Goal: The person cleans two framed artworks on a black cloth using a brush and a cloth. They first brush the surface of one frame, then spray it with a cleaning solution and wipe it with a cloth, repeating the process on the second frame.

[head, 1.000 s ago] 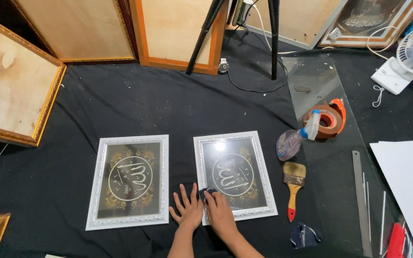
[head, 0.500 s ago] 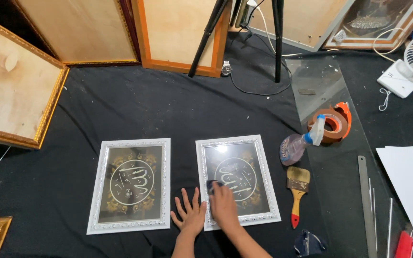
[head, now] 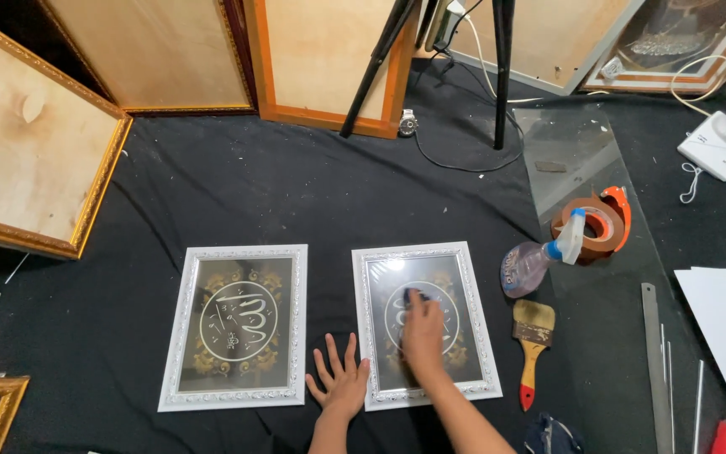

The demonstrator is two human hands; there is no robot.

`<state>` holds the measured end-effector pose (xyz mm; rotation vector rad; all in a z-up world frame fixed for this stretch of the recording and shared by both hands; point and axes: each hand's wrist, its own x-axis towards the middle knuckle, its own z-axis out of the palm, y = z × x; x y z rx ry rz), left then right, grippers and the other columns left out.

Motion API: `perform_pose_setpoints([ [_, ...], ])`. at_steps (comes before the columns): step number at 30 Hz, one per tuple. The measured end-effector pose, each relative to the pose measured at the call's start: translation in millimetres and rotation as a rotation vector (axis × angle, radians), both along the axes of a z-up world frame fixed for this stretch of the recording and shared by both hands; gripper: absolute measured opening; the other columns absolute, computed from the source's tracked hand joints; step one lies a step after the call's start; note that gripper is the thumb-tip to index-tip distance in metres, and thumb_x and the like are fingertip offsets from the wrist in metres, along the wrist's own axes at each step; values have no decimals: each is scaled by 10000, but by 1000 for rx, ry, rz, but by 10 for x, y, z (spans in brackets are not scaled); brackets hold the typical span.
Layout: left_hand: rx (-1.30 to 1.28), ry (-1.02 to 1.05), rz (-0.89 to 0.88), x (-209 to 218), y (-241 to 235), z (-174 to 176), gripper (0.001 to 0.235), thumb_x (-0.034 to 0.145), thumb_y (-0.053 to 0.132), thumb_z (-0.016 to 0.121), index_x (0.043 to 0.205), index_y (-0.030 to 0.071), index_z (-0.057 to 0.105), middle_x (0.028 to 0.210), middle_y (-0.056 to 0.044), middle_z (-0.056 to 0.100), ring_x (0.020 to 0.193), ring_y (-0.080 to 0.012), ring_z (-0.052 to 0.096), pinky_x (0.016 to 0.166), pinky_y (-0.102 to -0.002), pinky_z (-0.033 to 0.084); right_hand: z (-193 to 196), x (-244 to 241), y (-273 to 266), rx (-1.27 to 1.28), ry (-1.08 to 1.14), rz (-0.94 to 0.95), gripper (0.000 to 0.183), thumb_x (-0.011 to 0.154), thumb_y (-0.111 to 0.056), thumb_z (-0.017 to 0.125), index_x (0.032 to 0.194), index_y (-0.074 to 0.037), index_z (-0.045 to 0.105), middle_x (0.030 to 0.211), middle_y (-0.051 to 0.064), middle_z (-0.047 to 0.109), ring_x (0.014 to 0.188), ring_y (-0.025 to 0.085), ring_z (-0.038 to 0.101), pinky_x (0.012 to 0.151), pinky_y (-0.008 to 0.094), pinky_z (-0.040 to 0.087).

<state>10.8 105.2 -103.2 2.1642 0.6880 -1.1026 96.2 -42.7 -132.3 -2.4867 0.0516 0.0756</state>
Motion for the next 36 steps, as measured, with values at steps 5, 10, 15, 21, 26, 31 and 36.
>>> perform_pose_setpoints([
  [5, 17, -17, 20, -12, -22, -36, 619, 1064, 599, 161, 1617, 568, -117, 1704, 134, -371, 1594, -219, -306, 1248, -563, -108, -57, 20, 168, -99, -40, 412, 496, 956, -249, 578, 1449, -245, 525, 1080, 137, 540, 956, 333, 541, 811, 420, 451],
  [10, -35, 31, 7, 35, 32, 35, 619, 1076, 605, 144, 1614, 558, -159, 1681, 126, -418, 1581, -236, -335, 1244, -570, -111, 389, 599, -348, 283, 200, -294, 566, 914, -564, 590, 798, -15, 663, 862, 187, 646, 842, 347, 585, 800, 476, 374],
  [15, -16, 40, -5, 40, 18, 50, 619, 1082, 594, 150, 1615, 552, -163, 1692, 126, -397, 1587, -233, -320, 1246, -566, -110, -317, 661, -186, -28, 13, -168, 495, 1034, -178, 470, 1510, -43, 449, 1223, 197, 506, 1049, 374, 547, 943, 488, 465],
  [21, -20, 57, 11, 38, 12, 80, 606, 1078, 596, 138, 1623, 563, -126, 1698, 134, -379, 1590, -232, -310, 1249, -552, -110, -485, 507, 366, -194, -277, 454, 527, 925, -70, 604, 1444, -141, 550, 1001, 152, 536, 822, 371, 541, 685, 459, 471],
  [26, -52, 63, 8, 41, 31, 125, 608, 1086, 586, 148, 1621, 558, -139, 1693, 131, -392, 1589, -229, -314, 1250, -554, -107, -118, 933, -486, -220, -83, 54, 346, 882, -358, 562, 1187, -209, 630, 990, 140, 599, 874, 372, 549, 736, 487, 422],
  [31, -77, 83, 2, 77, 55, 161, 609, 1086, 600, 136, 1622, 551, -149, 1696, 130, -382, 1584, -229, -319, 1249, -556, -111, -762, 1051, -636, -506, -571, -95, 389, 953, -79, 626, 1319, -200, 676, 1116, 149, 535, 805, 394, 508, 672, 501, 469],
  [36, -34, 56, 3, 55, 23, 135, 607, 1081, 589, 135, 1628, 548, -126, 1700, 120, -378, 1589, -236, -311, 1253, -561, -119, -533, 761, 393, -109, -391, 321, 469, 900, -5, 583, 1359, -94, 625, 1241, 212, 612, 1028, 420, 555, 881, 469, 505],
])
